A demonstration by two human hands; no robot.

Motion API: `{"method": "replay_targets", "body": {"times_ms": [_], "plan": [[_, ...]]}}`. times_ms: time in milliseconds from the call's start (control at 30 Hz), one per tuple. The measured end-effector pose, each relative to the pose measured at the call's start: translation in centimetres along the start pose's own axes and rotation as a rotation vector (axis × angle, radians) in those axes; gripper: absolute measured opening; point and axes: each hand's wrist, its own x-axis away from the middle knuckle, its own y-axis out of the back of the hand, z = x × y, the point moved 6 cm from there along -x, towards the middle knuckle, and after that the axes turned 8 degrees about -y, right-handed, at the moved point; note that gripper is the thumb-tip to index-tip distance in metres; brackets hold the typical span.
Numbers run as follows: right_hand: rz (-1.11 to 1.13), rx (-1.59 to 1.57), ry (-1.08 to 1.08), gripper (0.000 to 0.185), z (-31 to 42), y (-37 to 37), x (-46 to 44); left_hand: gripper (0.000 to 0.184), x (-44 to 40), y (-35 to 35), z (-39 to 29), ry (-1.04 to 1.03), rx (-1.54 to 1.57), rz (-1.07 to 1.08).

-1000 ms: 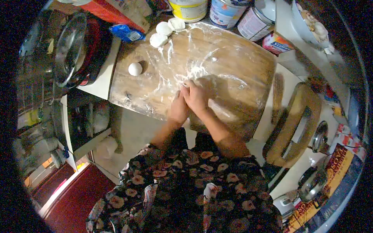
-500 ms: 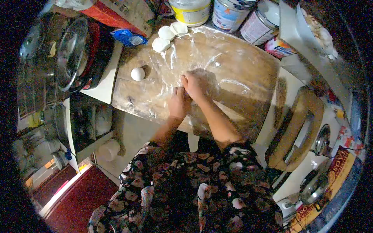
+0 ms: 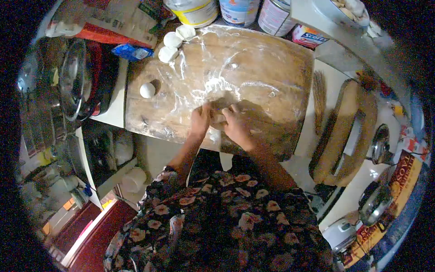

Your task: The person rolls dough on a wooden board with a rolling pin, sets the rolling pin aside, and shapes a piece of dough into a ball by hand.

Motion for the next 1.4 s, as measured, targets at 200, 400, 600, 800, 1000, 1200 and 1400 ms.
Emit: {"method": "replay_targets", "body": {"times_ms": [200,400,600,800,1000,1200,1400], "plan": [[-0.238,-0.161,0.102,0.028,-0.7,-1.0,1.2,0.019,0.6,-2.2,-3.1,-0.459,-0.477,-0.439],[-0.165,-0.555,-0.042,0.024,-4.2,1.3,1.4,0.028,-1.2,-4.0,-4.1,-0.657,-0.725,-0.229],[0.166,-0.944,-0.619,0.022,-4.3,-1.3,0.3,0.048,-6.7,-3.3,-5.8,-0.643,-0.798,-0.225],[-0.263,-0.566,-0.256,0.018,-4.2,-1.1,-1.9,0.042,-4.1,-3.2,-2.4,-0.203,0.436,-0.052],[-0.115,-0.199,0.074,0.027,-1.0,-0.3,0.1,0.029,0.1,-2.8,-0.8,-0.205,-0.062,-0.431],[-0.211,-0.837,-0.117,0.026,-5.5,-1.8,-2.8,0.040,-6.2,-2.5,-5.3,-0.689,-0.866,-0.326],[-0.302,-0.508,-0.281,0.024,-4.4,-3.0,-2.0,0.045,-6.9,-2.4,-4.1,-0.607,-0.337,-0.249]]}}
